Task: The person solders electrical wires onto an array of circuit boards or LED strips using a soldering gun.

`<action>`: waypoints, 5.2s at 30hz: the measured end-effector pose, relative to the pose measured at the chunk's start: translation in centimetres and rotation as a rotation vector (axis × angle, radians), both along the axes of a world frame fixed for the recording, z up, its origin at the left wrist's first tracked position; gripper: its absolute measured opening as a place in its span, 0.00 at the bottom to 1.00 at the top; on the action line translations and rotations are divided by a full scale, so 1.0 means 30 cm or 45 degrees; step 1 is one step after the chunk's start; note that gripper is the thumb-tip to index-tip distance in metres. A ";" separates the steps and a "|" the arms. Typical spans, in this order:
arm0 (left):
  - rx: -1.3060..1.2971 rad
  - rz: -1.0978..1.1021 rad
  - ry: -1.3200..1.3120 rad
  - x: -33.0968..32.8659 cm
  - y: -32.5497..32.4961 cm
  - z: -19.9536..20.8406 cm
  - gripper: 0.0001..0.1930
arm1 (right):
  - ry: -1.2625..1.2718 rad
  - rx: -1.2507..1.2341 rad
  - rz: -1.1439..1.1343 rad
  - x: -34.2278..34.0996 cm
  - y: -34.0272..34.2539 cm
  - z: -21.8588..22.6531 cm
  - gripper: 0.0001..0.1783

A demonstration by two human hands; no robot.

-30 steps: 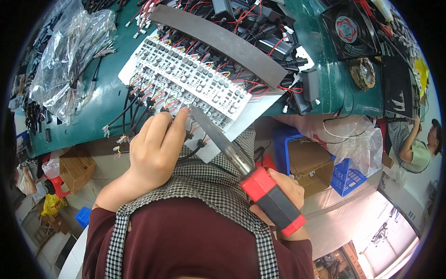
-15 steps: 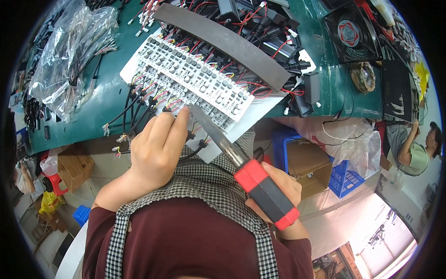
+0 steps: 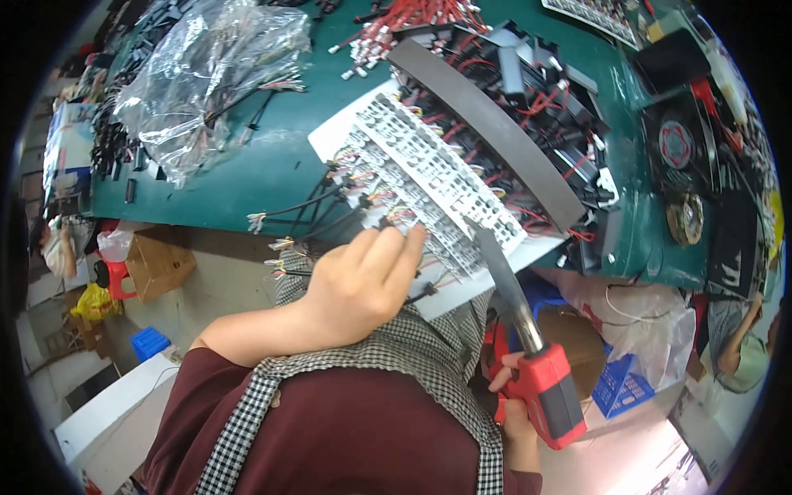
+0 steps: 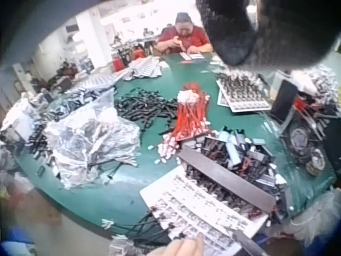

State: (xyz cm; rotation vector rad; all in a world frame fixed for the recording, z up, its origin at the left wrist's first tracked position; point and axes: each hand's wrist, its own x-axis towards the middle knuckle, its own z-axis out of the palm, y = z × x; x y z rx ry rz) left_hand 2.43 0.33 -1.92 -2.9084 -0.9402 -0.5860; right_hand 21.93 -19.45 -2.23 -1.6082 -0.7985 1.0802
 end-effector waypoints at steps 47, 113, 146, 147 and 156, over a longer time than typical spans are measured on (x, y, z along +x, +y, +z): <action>-1.912 -0.082 -0.475 -0.061 0.042 0.166 0.09 | 0.209 0.134 0.043 -0.099 0.212 0.086 0.23; 0.127 -0.131 -0.316 0.013 0.022 -0.063 0.11 | -0.476 0.112 0.332 0.046 -0.040 -0.045 0.34; 0.061 -0.073 -0.204 0.021 0.014 -0.041 0.08 | -0.330 0.188 0.210 0.057 -0.020 -0.084 0.40; 0.061 -0.072 -0.205 0.020 0.014 -0.041 0.08 | -0.464 0.258 0.298 0.068 -0.013 -0.091 0.40; 0.048 -0.062 -0.209 0.023 0.011 -0.037 0.08 | -0.065 0.187 0.070 0.015 -0.043 -0.061 0.35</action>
